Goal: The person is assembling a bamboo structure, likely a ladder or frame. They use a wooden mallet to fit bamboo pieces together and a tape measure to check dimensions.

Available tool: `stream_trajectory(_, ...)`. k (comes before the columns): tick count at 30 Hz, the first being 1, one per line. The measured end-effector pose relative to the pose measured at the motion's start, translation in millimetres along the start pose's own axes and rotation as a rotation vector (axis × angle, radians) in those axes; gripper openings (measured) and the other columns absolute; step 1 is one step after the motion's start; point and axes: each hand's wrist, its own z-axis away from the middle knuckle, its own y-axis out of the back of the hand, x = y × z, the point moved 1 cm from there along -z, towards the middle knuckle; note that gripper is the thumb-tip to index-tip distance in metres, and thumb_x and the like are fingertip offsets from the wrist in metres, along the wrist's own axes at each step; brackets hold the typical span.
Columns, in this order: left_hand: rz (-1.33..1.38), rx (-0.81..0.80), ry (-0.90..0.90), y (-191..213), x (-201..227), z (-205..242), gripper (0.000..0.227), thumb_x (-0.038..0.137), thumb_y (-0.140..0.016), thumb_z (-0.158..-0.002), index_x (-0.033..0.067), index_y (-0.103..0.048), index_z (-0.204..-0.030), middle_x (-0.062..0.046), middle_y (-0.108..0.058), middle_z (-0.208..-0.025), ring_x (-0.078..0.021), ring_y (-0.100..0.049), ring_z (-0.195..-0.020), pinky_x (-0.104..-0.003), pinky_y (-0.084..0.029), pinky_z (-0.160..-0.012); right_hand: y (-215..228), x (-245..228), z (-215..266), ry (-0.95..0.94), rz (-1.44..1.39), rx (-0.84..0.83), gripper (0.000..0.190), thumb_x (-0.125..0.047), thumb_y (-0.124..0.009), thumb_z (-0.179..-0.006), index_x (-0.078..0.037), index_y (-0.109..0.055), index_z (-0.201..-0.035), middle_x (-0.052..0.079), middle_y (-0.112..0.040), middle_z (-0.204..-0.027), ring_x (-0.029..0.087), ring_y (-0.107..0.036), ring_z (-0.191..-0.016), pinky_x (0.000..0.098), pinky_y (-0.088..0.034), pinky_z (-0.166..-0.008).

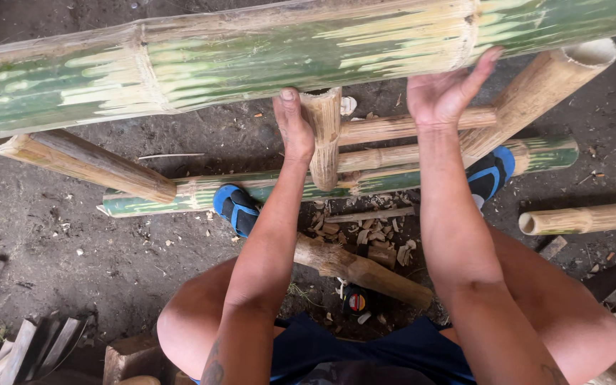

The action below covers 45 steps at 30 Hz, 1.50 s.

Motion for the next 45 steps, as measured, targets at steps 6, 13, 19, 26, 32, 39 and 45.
stream_trajectory(6,-0.318,0.370,-0.081,-4,69,24,0.087,0.056,-0.054,-0.105,0.0014,-0.020,-0.164,-0.018,-0.028,-0.165,-0.0276,-0.029,-0.152,-0.046,-0.023,-0.126,12,-1,0,-0.033,0.002,0.006,0.118,-0.068,-0.085,-0.072,-0.017,-0.031,-0.163,0.005,-0.042,-0.164,0.026,-0.041,-0.149,0.0479,-0.035,-0.129)
stream_trajectory(13,-1.124,-0.524,-0.733,-104,158,30,0.081,0.032,-0.088,-0.090,0.0219,-0.039,-0.153,-0.004,-0.043,-0.158,-0.0272,-0.044,-0.150,-0.047,-0.040,-0.124,1,2,12,-0.002,0.014,0.039,0.104,-0.065,-0.076,-0.085,-0.014,-0.028,-0.162,0.009,-0.046,-0.158,0.032,-0.041,-0.154,0.0554,-0.034,-0.131)
stream_trajectory(19,-1.760,-0.760,-0.614,-193,154,-35,0.116,0.043,-0.089,-0.064,0.0225,-0.022,-0.157,-0.020,-0.034,-0.156,-0.0410,-0.034,-0.143,-0.061,-0.028,-0.114,0,-1,9,-0.116,-0.046,-0.143,0.096,-0.067,-0.066,-0.093,-0.019,-0.027,-0.166,0.003,-0.039,-0.169,0.025,-0.039,-0.158,0.0473,-0.033,-0.130)
stream_trajectory(26,-1.737,-0.744,-0.667,-182,153,-46,0.129,0.063,-0.090,-0.060,0.0208,-0.018,-0.158,-0.032,-0.042,-0.147,-0.0478,-0.044,-0.133,-0.060,-0.030,-0.111,86,11,196,-0.852,1.626,-0.738,0.025,-0.028,-0.065,-0.107,-0.006,-0.072,-0.116,0.014,-0.067,-0.122,0.026,-0.071,-0.115,0.0386,-0.062,-0.103)
stream_trajectory(32,-1.677,-0.712,-0.647,-178,163,-48,0.127,0.056,-0.093,-0.059,0.0239,-0.024,-0.161,-0.022,-0.048,-0.145,-0.0408,-0.051,-0.130,-0.059,-0.032,-0.113,150,16,413,-1.196,2.022,-0.866,0.128,-0.047,-0.096,-0.063,-0.010,-0.022,-0.160,0.020,-0.025,-0.161,0.046,-0.027,-0.147,0.0559,-0.033,-0.115)
stream_trajectory(39,-1.720,-0.771,-0.513,-184,173,-45,0.129,0.056,-0.093,-0.062,0.0214,-0.020,-0.162,-0.022,-0.045,-0.146,-0.0400,-0.047,-0.132,-0.057,-0.034,-0.114,165,7,358,-1.131,1.974,-0.808,0.108,-0.037,-0.096,-0.063,-0.006,-0.037,-0.148,0.027,-0.036,-0.149,0.046,-0.043,-0.137,0.0480,-0.046,-0.111)
stream_trajectory(45,-1.729,-0.840,-0.380,-187,179,-49,0.124,0.060,-0.091,-0.065,0.0215,-0.022,-0.161,-0.022,-0.041,-0.150,-0.0407,-0.045,-0.136,-0.058,-0.032,-0.116,126,-88,335,-0.785,1.776,-0.316,0.099,-0.028,-0.092,-0.061,-0.010,-0.039,-0.143,0.016,-0.049,-0.134,0.033,-0.056,-0.123,0.0434,-0.049,-0.105)
